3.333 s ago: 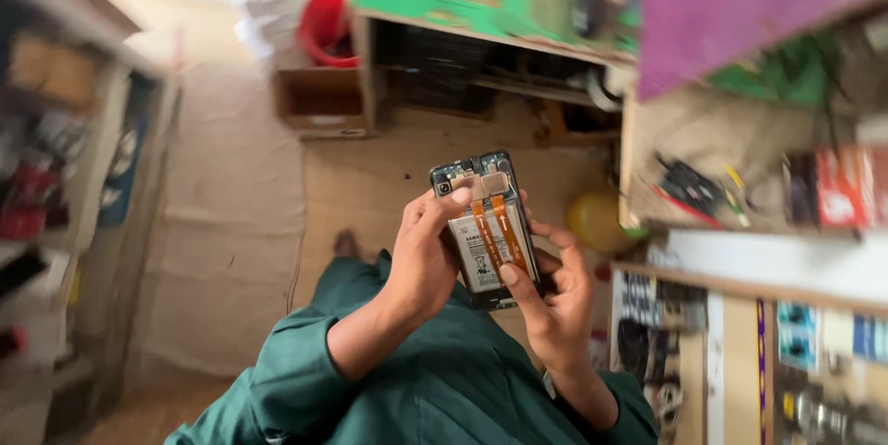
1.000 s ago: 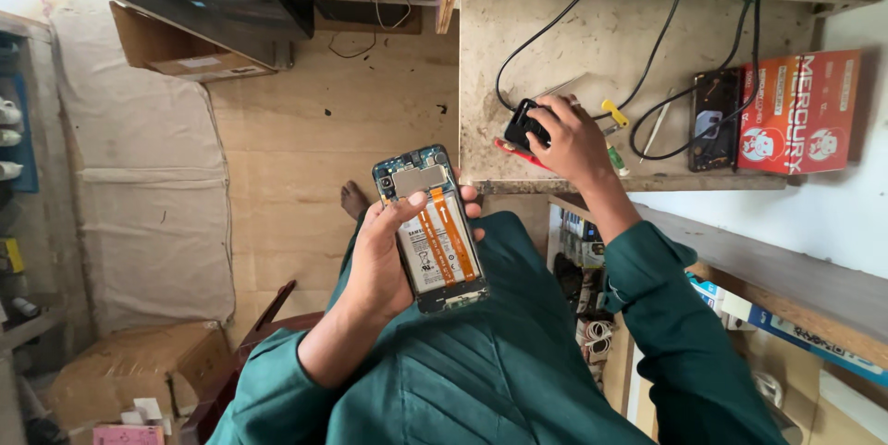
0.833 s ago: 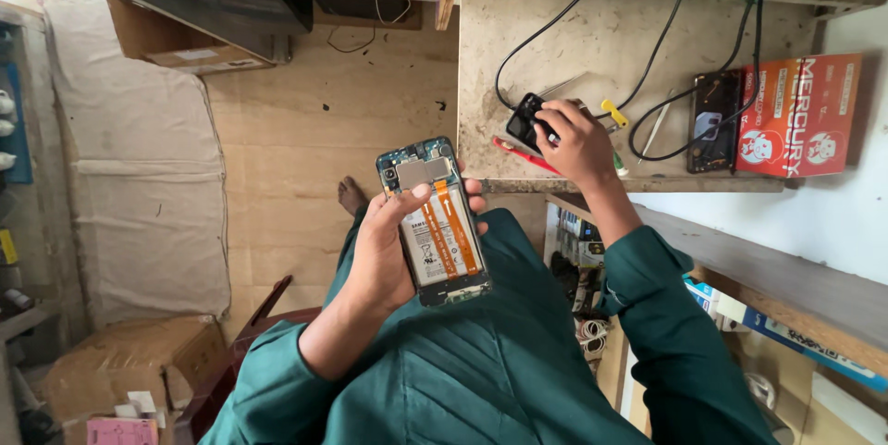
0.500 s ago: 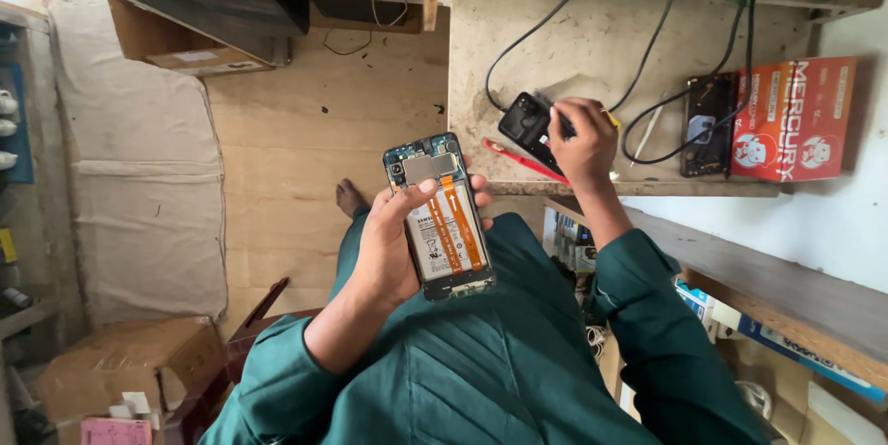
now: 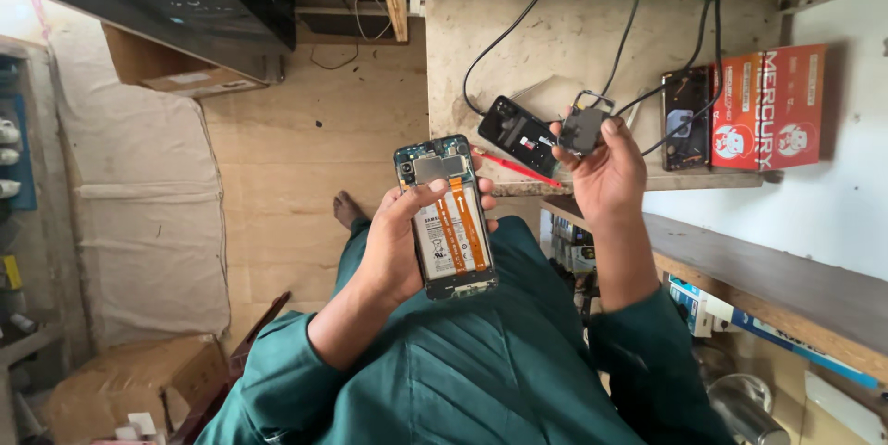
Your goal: The person sits at a repair bench and works on a disassembled mobile phone, holding the phone body with the exposed battery in one hand while using a screwdriver to unscrew and manipulate internal components. They pick up small parts from the bench, reposition the phone, and reach for items on the workbench during the repair.
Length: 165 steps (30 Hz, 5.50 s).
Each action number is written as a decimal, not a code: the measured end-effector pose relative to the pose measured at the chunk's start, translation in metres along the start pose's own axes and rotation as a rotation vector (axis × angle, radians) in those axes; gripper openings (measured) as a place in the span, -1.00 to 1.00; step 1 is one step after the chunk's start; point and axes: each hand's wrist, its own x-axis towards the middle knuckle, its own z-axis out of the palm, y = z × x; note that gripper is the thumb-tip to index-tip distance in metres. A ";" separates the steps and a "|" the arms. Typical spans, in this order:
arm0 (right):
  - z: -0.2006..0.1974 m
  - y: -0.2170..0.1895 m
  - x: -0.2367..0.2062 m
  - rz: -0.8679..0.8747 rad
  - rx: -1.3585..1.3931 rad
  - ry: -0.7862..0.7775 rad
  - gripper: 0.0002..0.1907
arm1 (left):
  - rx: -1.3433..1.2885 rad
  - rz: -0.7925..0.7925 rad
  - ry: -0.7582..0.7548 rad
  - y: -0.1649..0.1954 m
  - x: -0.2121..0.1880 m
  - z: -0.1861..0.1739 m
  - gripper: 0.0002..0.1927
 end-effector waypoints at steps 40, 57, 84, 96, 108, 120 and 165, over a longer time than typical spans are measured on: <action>0.215 -0.059 -0.101 -0.836 -1.569 -0.699 -0.54 | -0.033 -0.112 -0.210 -0.013 -0.037 -0.003 -0.26; 0.199 -0.053 -0.107 -0.856 -1.586 -0.671 -0.55 | -0.103 -0.264 -0.124 -0.031 -0.030 -0.025 -0.44; 0.188 -0.042 -0.123 -0.984 -1.523 -0.630 -0.65 | 0.339 -0.077 0.001 -0.046 -0.049 -0.036 -0.59; 0.196 -0.041 -0.137 -1.039 -1.548 -0.625 -0.67 | 0.341 0.031 -0.031 -0.052 -0.066 -0.028 -0.65; 0.211 -0.035 -0.155 -0.834 -1.018 -0.476 -0.57 | 0.813 0.296 -0.355 0.008 -0.102 0.012 -0.59; 0.196 -0.029 -0.166 -0.302 -0.866 -0.419 -0.83 | 0.747 0.453 -0.192 0.003 -0.110 0.009 -0.53; 0.168 0.006 -0.123 0.003 -0.667 -0.258 -0.83 | 0.566 0.208 0.013 0.031 -0.061 -0.018 -0.76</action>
